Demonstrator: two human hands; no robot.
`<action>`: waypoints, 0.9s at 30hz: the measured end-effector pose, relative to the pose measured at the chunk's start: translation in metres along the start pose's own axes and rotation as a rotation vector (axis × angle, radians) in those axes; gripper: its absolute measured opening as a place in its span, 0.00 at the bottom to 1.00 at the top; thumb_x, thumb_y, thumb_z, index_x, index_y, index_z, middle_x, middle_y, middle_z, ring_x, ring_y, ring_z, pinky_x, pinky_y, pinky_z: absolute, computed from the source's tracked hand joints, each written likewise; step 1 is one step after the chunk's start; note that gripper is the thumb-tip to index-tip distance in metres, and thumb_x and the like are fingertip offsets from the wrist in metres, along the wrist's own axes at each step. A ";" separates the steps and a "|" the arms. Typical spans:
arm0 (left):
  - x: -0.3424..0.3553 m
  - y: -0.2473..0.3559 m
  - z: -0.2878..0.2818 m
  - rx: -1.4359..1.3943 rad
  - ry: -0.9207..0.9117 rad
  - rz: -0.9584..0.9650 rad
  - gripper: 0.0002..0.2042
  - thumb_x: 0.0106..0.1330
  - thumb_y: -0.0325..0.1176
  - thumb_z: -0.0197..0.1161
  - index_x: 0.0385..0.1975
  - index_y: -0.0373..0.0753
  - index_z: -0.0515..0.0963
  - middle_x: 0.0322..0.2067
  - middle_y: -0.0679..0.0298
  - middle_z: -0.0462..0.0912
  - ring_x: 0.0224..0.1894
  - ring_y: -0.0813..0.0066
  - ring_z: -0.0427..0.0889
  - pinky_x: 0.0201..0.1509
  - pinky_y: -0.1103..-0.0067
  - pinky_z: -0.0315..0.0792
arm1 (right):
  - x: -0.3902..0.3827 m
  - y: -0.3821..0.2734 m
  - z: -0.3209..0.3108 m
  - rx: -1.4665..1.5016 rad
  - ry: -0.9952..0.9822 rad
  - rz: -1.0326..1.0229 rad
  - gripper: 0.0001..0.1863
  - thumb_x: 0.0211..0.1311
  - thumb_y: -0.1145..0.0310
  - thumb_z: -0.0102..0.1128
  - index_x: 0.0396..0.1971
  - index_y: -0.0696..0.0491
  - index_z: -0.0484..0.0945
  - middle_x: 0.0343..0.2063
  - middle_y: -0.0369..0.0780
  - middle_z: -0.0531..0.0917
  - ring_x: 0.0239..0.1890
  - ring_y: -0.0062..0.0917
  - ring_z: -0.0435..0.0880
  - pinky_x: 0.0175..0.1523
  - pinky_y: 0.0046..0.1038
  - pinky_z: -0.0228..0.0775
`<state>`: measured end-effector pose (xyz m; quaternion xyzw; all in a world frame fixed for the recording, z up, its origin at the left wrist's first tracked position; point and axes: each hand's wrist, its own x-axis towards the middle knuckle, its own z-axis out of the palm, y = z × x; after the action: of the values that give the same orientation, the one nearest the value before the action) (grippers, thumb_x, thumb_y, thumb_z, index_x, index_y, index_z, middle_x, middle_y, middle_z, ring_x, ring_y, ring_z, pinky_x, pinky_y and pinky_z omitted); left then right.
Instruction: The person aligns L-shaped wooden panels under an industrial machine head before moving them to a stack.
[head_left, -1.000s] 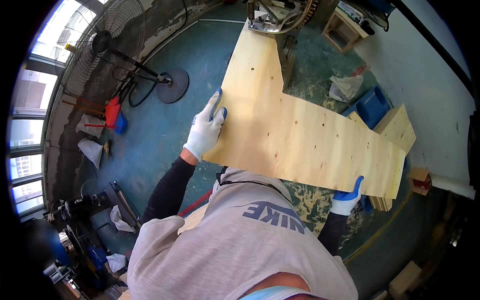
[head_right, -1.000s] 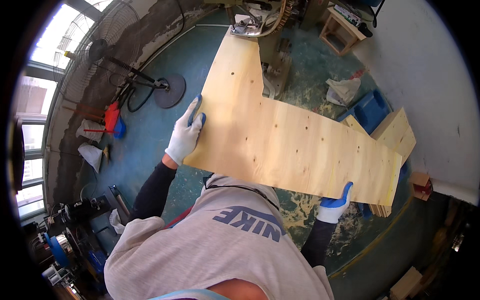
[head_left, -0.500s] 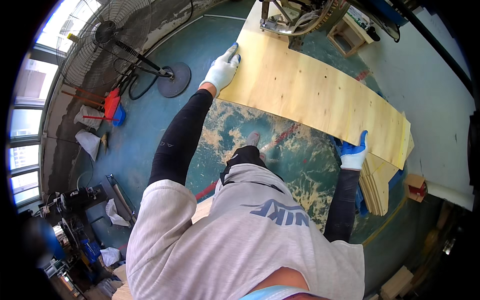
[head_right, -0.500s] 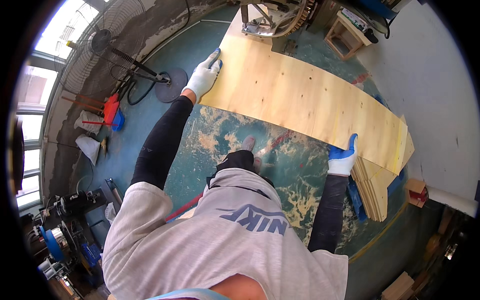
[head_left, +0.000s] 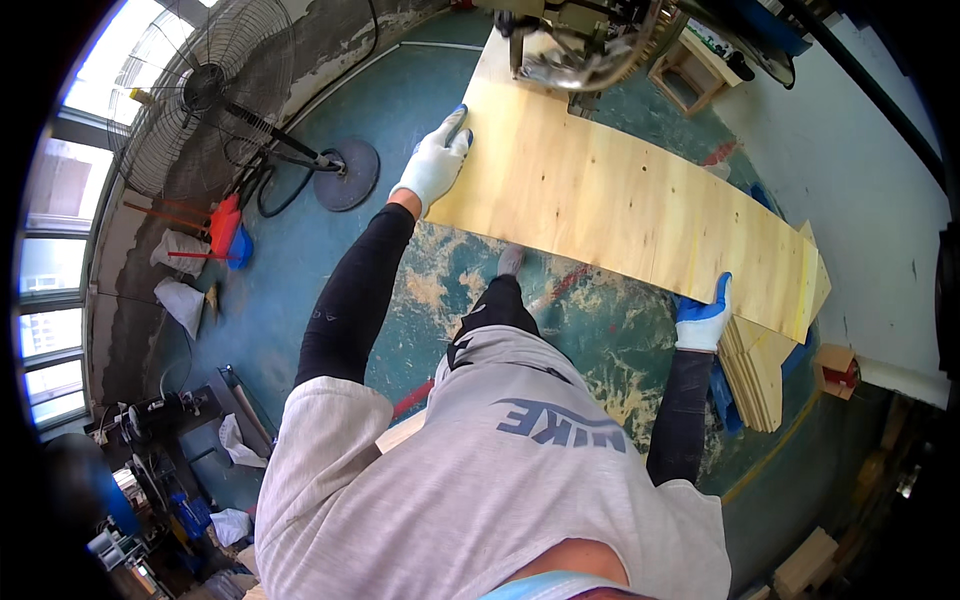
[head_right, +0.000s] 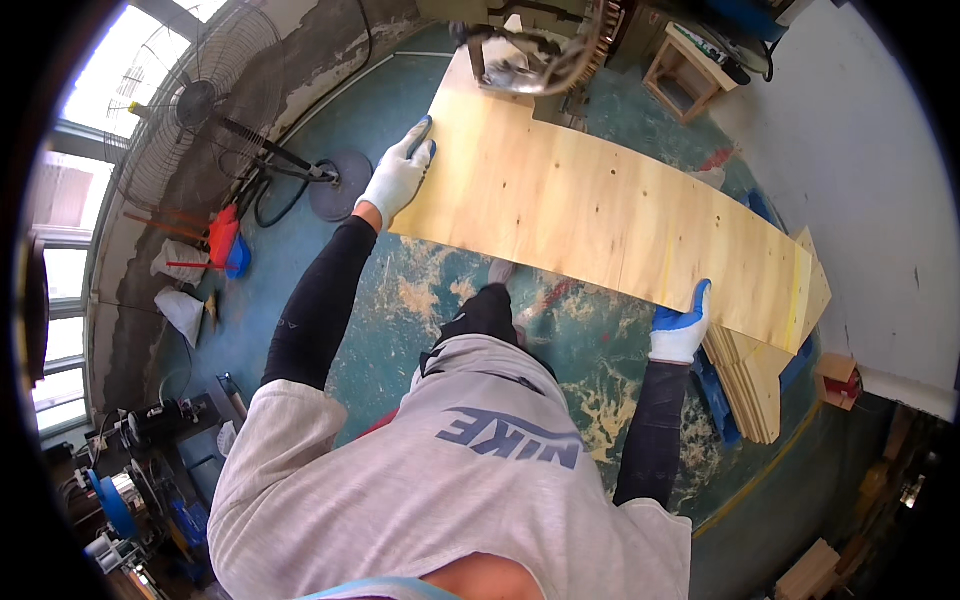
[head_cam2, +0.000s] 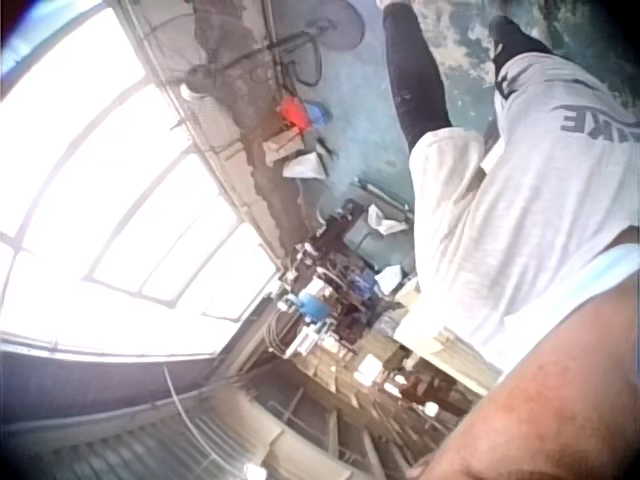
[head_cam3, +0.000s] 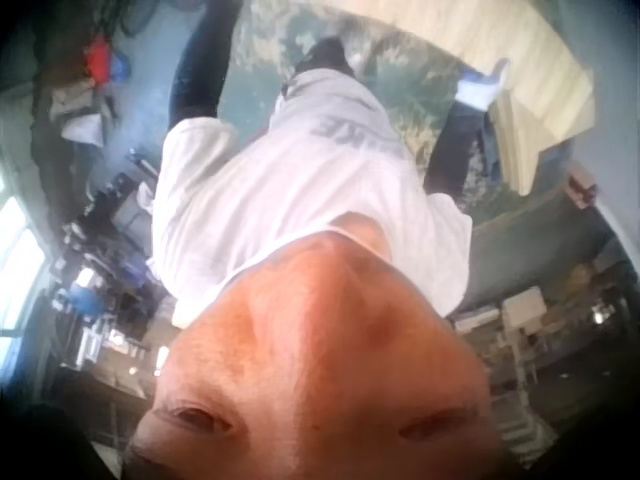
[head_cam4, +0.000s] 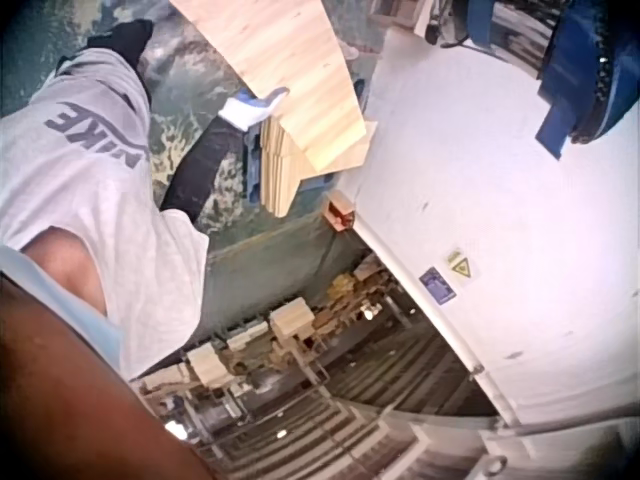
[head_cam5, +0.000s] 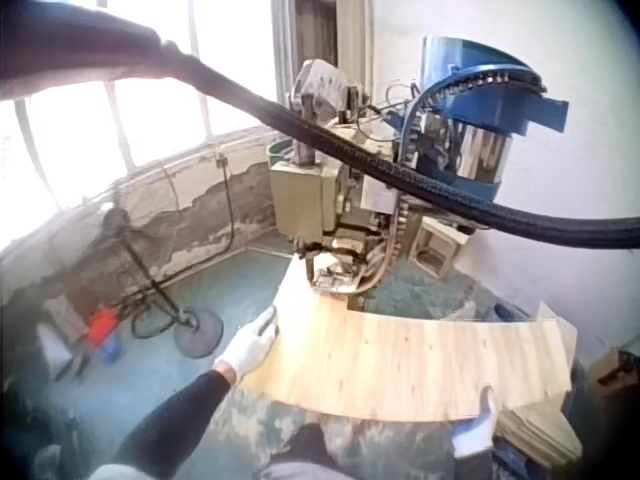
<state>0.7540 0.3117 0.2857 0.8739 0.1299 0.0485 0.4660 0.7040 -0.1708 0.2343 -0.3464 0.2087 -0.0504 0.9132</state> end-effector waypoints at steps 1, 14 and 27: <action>0.001 -0.002 0.001 -0.002 -0.002 -0.001 0.24 0.77 0.38 0.54 0.71 0.43 0.66 0.54 0.56 0.82 0.52 0.74 0.79 0.60 0.81 0.68 | 0.000 -0.001 0.001 -0.002 0.002 -0.001 0.26 0.75 0.57 0.56 0.64 0.56 0.70 0.63 0.42 0.77 0.64 0.34 0.76 0.67 0.43 0.71; -0.096 -0.038 -0.034 -0.334 0.170 -0.058 0.25 0.76 0.31 0.54 0.71 0.37 0.64 0.53 0.57 0.83 0.44 0.77 0.81 0.50 0.80 0.73 | -0.016 0.017 0.035 -0.137 -0.025 0.013 0.28 0.76 0.54 0.52 0.67 0.55 0.68 0.65 0.42 0.75 0.65 0.35 0.75 0.68 0.43 0.69; 0.005 -0.096 -0.145 -0.454 0.208 -0.055 0.23 0.78 0.27 0.51 0.71 0.31 0.64 0.63 0.65 0.74 0.56 0.84 0.74 0.60 0.85 0.68 | 0.019 0.135 0.143 -0.003 -0.068 0.105 0.25 0.76 0.59 0.54 0.63 0.59 0.71 0.61 0.41 0.77 0.62 0.30 0.77 0.67 0.37 0.72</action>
<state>0.7116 0.4807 0.2871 0.7334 0.1868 0.1532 0.6354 0.7739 0.0145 0.2353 -0.3380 0.1953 0.0097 0.9206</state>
